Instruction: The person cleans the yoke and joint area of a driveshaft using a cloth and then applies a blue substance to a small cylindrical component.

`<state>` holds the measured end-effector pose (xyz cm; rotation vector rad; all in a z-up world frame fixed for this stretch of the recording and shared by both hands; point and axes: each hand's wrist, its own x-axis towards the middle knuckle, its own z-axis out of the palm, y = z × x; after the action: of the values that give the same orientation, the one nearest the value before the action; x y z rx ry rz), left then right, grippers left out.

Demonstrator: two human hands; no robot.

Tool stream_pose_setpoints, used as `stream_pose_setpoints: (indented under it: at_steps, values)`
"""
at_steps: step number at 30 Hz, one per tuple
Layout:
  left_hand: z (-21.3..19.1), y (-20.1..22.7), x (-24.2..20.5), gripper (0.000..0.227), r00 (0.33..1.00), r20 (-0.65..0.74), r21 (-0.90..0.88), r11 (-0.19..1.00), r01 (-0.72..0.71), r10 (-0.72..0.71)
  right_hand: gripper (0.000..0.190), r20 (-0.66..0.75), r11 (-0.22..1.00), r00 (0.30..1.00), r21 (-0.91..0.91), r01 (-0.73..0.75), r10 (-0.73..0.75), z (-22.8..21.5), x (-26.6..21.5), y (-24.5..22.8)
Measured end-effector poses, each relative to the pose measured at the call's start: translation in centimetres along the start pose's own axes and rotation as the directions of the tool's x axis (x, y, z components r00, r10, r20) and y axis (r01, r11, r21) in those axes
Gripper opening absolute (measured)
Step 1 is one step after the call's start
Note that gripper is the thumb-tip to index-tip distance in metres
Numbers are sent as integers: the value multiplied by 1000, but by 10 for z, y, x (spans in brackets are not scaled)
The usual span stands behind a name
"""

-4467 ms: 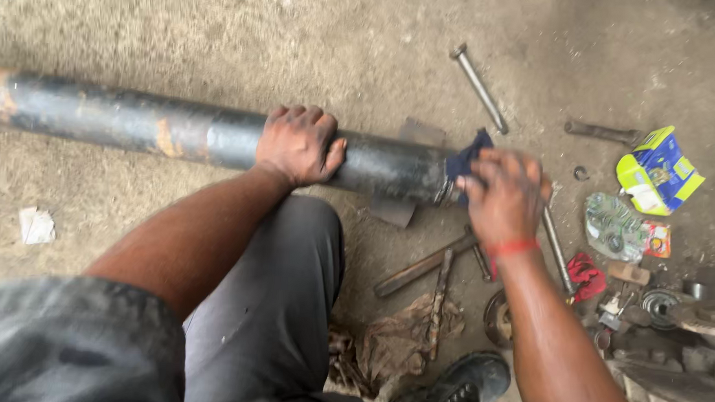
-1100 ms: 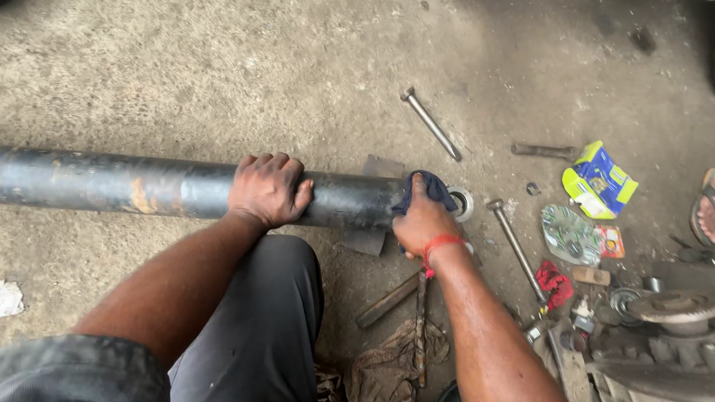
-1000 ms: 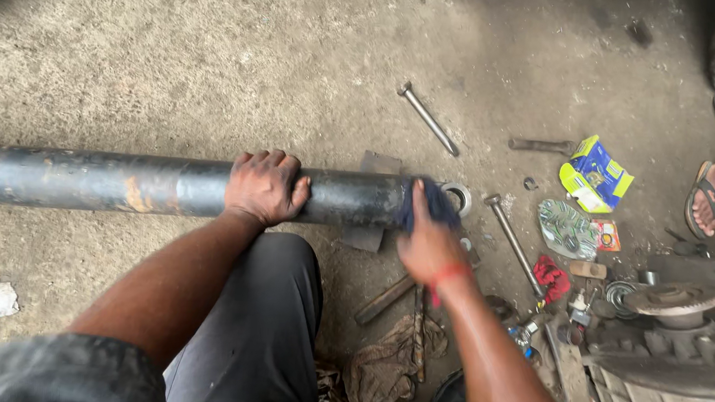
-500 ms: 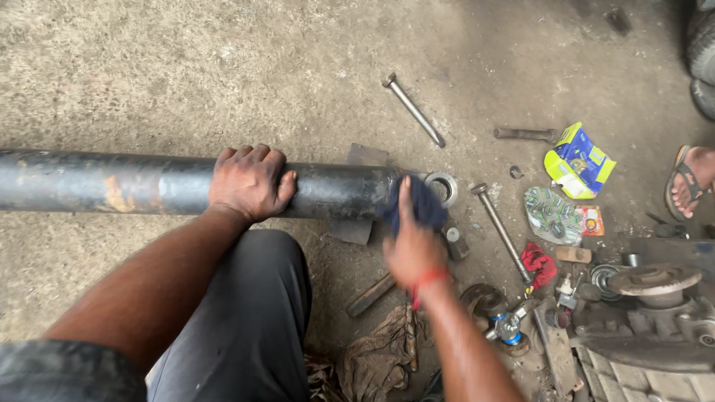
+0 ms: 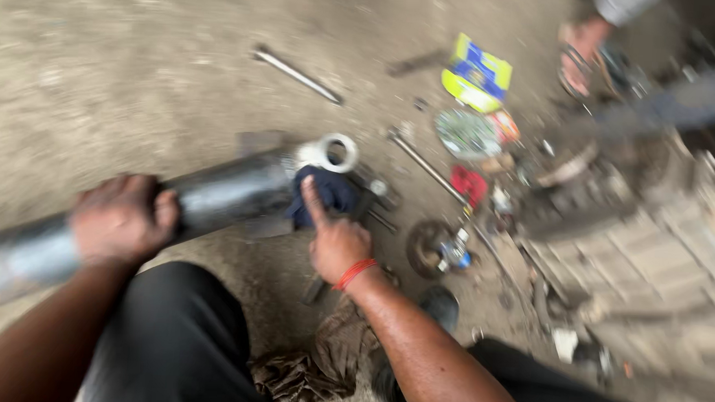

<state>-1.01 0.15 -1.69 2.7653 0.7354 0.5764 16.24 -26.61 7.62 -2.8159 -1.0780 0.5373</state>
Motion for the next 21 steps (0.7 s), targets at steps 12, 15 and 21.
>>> stream_pose_setpoints:
  at_steps: [12, 15, 21]
  values:
    - [14, -8, -9, 36, 1000, -11, 73, 997, 9, -9, 106, -64, 997, 996, 24, 67, -66, 20, 10, 5]
    - [17, -15, -4, 36, 1000, -4, 95, 995, -5, 5, 102, 50, 999, 998, 1, 47, -47, 22, -9, 13]
    - [19, -15, -9, 32, 1000, -28, 110, 994, -4, 7, 100, -13, 998, 998, -7, 63, -63, 3, 36, -4]
